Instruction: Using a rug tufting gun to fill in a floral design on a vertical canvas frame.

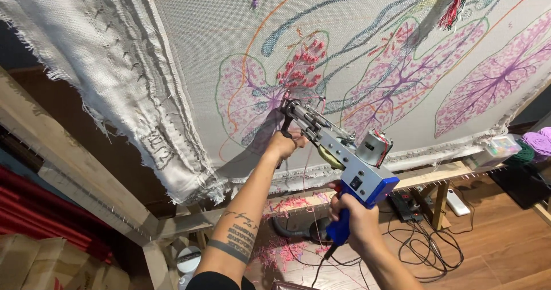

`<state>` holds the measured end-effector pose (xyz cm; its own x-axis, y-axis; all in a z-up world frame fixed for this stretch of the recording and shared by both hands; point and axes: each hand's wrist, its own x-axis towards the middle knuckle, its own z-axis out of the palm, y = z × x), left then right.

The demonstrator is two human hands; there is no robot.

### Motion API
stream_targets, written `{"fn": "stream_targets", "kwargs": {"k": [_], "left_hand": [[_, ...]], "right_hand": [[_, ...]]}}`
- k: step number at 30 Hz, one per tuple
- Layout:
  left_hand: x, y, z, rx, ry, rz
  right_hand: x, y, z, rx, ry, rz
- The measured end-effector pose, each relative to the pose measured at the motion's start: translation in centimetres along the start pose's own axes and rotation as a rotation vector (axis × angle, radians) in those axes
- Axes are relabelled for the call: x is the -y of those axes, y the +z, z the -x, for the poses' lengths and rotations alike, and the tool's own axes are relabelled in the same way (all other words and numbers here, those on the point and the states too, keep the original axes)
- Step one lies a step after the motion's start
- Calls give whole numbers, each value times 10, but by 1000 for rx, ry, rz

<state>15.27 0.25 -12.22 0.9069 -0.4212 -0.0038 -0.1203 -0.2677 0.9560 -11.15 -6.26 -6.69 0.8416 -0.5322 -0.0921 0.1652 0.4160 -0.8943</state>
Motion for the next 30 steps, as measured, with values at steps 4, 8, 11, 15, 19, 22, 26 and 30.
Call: {"fn": "stream_targets", "kwargs": {"k": [4, 8, 11, 15, 19, 22, 26, 30], "left_hand": [[-5, -5, 1, 27, 17, 38], [-6, -7, -4, 35, 3, 8], [-11, -6, -12, 28, -54, -122], [-21, -5, 0, 85, -33, 25], [-28, -5, 7, 70, -57, -38], [-46, -2, 30, 105, -68, 70], [-56, 16, 49, 289, -89, 186], [-46, 45, 55, 404, 8, 299]], "right_hand": [[7, 18, 7, 44, 73, -81], [13, 29, 9, 20, 79, -109], [18, 32, 6, 31, 80, -141], [15, 26, 2, 17, 78, -110], [15, 17, -1, 41, 34, -99], [17, -2, -4, 77, -26, -55], [22, -43, -5, 68, -8, -3], [39, -79, 4, 119, -65, 47]]}}
